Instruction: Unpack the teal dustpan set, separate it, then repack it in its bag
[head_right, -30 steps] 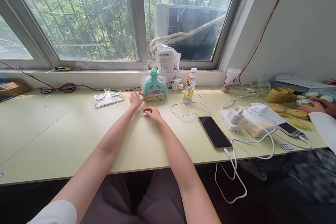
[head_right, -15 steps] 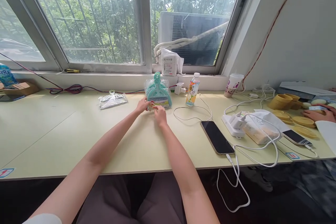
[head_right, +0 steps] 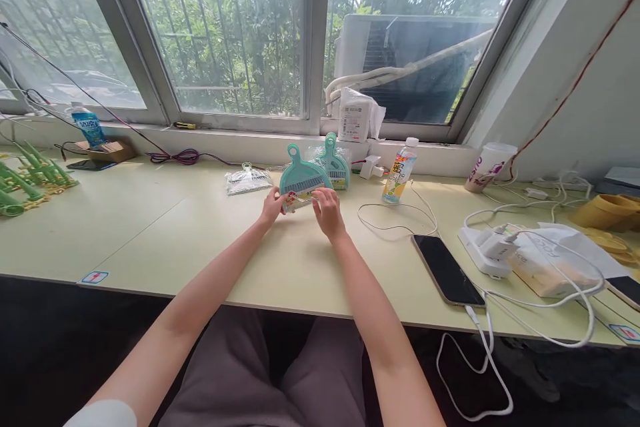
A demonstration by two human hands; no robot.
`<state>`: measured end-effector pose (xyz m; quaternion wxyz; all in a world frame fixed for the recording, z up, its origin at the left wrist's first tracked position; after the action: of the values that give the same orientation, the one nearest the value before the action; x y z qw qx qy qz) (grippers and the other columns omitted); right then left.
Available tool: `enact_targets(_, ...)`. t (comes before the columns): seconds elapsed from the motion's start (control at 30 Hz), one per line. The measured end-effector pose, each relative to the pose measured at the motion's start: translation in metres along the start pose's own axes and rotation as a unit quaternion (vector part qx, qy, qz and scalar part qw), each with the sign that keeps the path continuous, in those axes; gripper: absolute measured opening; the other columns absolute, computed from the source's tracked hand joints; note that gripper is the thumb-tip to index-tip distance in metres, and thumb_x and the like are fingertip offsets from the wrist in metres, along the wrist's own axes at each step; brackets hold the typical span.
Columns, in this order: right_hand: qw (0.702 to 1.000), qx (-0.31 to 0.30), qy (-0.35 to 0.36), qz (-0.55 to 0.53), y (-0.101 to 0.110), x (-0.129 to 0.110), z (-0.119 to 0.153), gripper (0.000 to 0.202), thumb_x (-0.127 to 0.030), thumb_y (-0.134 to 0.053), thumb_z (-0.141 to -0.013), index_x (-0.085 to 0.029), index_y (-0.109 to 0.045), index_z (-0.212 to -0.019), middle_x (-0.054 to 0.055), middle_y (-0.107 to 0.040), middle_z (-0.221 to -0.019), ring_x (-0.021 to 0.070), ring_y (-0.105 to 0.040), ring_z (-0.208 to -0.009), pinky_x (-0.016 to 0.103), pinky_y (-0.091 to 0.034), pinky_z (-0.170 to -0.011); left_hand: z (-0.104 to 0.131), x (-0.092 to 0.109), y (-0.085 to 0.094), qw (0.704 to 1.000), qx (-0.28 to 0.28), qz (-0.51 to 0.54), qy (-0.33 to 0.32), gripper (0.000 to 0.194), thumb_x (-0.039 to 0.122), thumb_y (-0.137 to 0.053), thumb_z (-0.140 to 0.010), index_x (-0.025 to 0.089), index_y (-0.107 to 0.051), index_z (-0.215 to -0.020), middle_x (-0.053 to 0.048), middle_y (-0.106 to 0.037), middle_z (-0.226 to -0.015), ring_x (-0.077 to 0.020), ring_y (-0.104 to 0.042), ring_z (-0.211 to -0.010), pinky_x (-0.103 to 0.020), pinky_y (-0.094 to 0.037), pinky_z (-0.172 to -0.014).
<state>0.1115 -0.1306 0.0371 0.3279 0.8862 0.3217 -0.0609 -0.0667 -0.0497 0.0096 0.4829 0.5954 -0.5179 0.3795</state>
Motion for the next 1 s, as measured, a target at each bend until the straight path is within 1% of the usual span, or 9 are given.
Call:
enact_targets(0.13,0.997,-0.064,0.031,0.012,-0.005,-0.009,0.0,0.032,-0.036,-0.037,-0.097,-0.022,-0.059,-0.116,0.012,-0.057,-0.124,0.0283,-0.045,-0.122,0.046,-0.036,-0.105,0.003,-0.005,0.001,1.0,-0.003,-0.007,-0.011,0.021,0.035,-0.057,-0.082,0.022,-0.042,-0.086,0.001,-0.068,-0.072,-0.01,-0.057,-0.043,-0.018,-0.039,-0.04)
enact_targets(0.3,0.986,-0.169,0.001,0.001,-0.021,-0.006,0.003,0.046,-0.044,-0.027,-0.099,-0.021,-0.066,-0.09,0.012,-0.067,-0.09,0.0274,-0.058,-0.094,0.042,-0.043,-0.09,0.004,-0.003,0.001,1.0,0.0,0.012,-0.018,0.022,0.036,-0.059,-0.081,0.022,-0.042,-0.083,0.003,-0.066,-0.067,-0.0083,-0.053,-0.042,-0.019,-0.041,-0.042)
enact_targets(0.4,0.985,-0.16,-0.052,-0.029,-0.026,0.003,0.004,0.05,-0.05,-0.028,-0.098,-0.022,-0.066,-0.082,0.011,-0.069,-0.088,0.027,-0.061,-0.092,0.042,-0.044,-0.089,0.007,-0.001,-0.001,0.998,0.01,0.049,-0.024,0.026,0.038,-0.059,-0.081,0.022,-0.038,-0.082,0.002,-0.066,-0.069,-0.0086,-0.054,-0.042,-0.018,-0.039,-0.04)
enact_targets(0.5,0.975,-0.117,-0.151,-0.115,-0.03,0.019,0.004,0.053,-0.059,-0.034,-0.094,-0.021,-0.067,-0.078,0.009,-0.071,-0.086,0.0255,-0.065,-0.089,0.041,-0.047,-0.087,0.011,0.002,-0.003,0.996,-0.002,0.092,-0.016,0.033,0.042,-0.059,-0.081,0.022,-0.033,-0.083,0.001,-0.066,-0.074,-0.011,-0.06,-0.045,-0.017,-0.036,-0.039)
enact_targets(0.6,0.93,-0.064,-0.281,-0.229,-0.034,0.038,0.008,0.049,-0.062,-0.046,-0.087,-0.019,-0.068,-0.078,0.008,-0.073,-0.083,0.023,-0.068,-0.084,0.039,-0.052,-0.083,0.012,0.001,-0.008,0.99,-0.045,0.134,0.004,0.04,0.045,-0.062,-0.079,0.023,-0.03,-0.085,0.001,-0.066,-0.08,-0.0132,-0.064,-0.05,-0.018,-0.037,-0.041)
enact_targets(0.7,0.854,0.0,-0.391,-0.345,-0.035,0.056,0.014,0.032,-0.05,-0.065,-0.08,-0.017,-0.067,-0.08,0.007,-0.073,-0.083,0.019,-0.069,-0.081,0.035,-0.055,-0.084,0.011,-0.003,-0.011,0.983,-0.085,0.158,0.037,0.046,0.046,-0.066,-0.077,0.023,-0.028,-0.087,0.001,-0.066,-0.088,-0.0148,-0.067,-0.059,-0.02,-0.042,-0.045)
enact_targets(0.77,0.806,0.042,-0.425,-0.409,-0.035,0.064,0.017,0.023,-0.035,-0.075,-0.073,-0.017,-0.065,-0.081,0.005,-0.073,-0.084,0.0159,-0.07,-0.081,0.031,-0.056,-0.087,0.011,-0.006,-0.012,0.981,-0.111,0.147,0.063,0.049,0.047,-0.07,-0.074,0.024,-0.03,-0.091,-0.001,-0.066,-0.094,-0.0156,-0.068,-0.07,-0.022,-0.048,-0.052)
enact_targets(0.83,0.774,0.081,-0.442,-0.446,-0.034,0.07,0.019,0.027,-0.023,-0.08,-0.067,-0.019,-0.062,-0.086,0.002,-0.072,-0.086,0.0142,-0.07,-0.083,0.028,-0.056,-0.089,0.014,-0.008,-0.013,0.976,-0.156,0.131,0.079,0.055,0.048,-0.075,-0.07,0.024,-0.034,-0.098,-0.004,-0.066,-0.1,-0.0173,-0.068,-0.082,-0.027,-0.054,-0.063)
enact_targets(1.0,0.736,0.125,-0.477,-0.464,-0.03,0.081,0.025,0.042,-0.016,-0.082,-0.062,-0.023,-0.057,-0.096,-0.001,-0.072,-0.088,0.0154,-0.071,-0.081,0.03,-0.061,-0.08,0.026,-0.001,-0.019,0.937,-0.313,0.137,0.07,0.066,0.043,-0.081,-0.065,0.023,-0.043,-0.115,-0.008,-0.064,-0.113,-0.0229,-0.064,-0.104,-0.039,-0.056,-0.084)
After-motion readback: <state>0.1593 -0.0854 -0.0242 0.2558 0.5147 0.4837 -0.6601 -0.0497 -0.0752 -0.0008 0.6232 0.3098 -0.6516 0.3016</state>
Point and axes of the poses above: each hand's wrist, its own z-axis away from the middle knuckle, its own y-axis out of the back of the hand, x = y × z, the point moved 5 cm from there along -z, towards the middle knuckle
